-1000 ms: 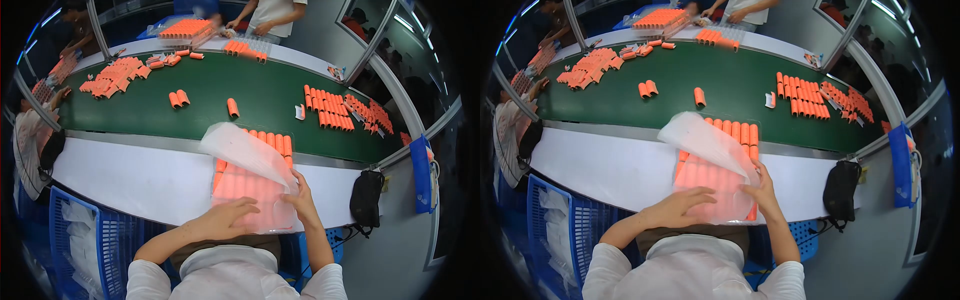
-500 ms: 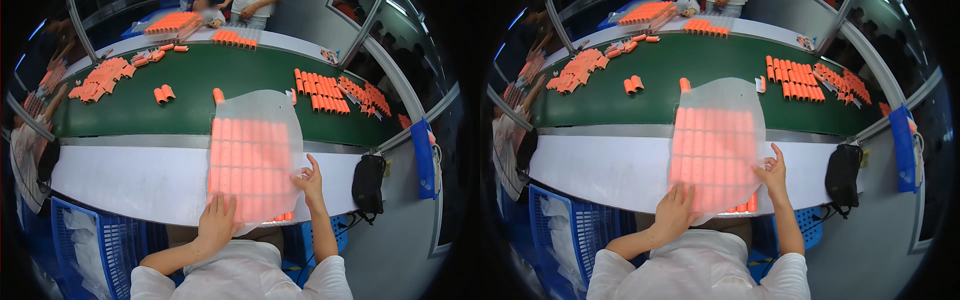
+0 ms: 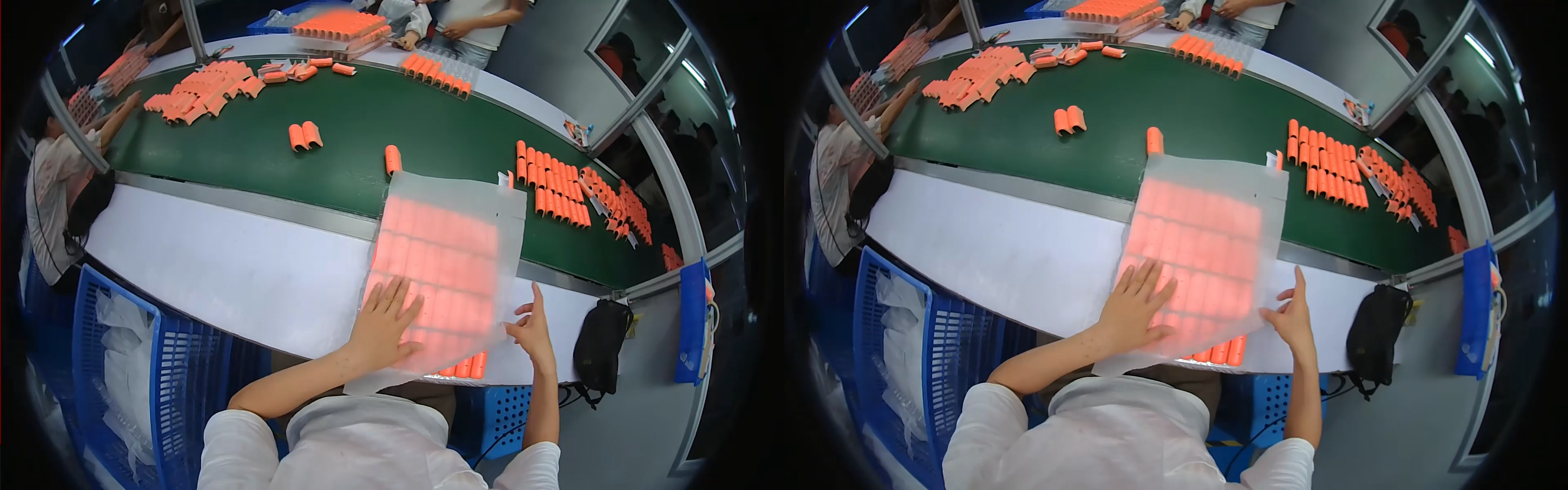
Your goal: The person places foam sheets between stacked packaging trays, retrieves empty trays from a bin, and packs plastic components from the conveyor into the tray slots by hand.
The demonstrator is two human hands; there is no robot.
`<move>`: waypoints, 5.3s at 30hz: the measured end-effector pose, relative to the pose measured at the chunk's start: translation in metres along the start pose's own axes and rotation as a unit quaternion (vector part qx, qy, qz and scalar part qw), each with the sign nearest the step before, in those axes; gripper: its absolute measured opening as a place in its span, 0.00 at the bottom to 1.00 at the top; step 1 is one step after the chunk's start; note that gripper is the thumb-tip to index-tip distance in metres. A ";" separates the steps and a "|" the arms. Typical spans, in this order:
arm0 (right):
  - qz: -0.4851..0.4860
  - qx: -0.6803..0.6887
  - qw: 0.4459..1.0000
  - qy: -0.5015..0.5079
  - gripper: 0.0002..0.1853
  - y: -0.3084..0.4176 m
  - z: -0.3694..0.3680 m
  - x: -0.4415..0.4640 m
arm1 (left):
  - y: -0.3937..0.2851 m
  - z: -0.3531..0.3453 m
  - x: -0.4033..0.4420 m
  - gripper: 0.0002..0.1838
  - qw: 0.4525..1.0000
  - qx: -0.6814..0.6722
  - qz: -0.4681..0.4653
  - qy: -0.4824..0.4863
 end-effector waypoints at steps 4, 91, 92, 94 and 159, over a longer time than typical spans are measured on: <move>0.202 -0.144 0.963 -0.103 0.48 0.140 0.039 -0.041 | -0.004 0.002 0.001 0.44 0.999 -0.021 0.012 -0.032; -0.049 0.383 0.914 0.122 0.44 -0.033 0.002 -0.028 | -0.005 0.018 -0.001 0.43 0.900 -0.357 0.204 -0.145; -0.053 0.384 0.913 0.123 0.44 -0.040 0.001 -0.031 | -0.012 0.014 -0.004 0.43 0.924 -0.293 0.225 -0.100; -0.092 0.361 0.922 0.104 0.42 -0.048 0.002 -0.037 | -0.018 0.004 -0.008 0.42 0.933 -0.274 0.210 -0.105; 0.356 -0.158 0.896 0.212 0.38 0.143 -0.025 0.111 | 0.040 0.025 0.222 0.43 0.982 -0.179 0.003 0.051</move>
Point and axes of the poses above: each hand's wrist, its own x-axis towards the middle knuckle, its own z-axis out of the back of the hand, y = z × x, the point moved 8 cm from there along x, towards the middle knuckle, and after that the axes turned 8 degrees about -z, right-handed, at the moved point
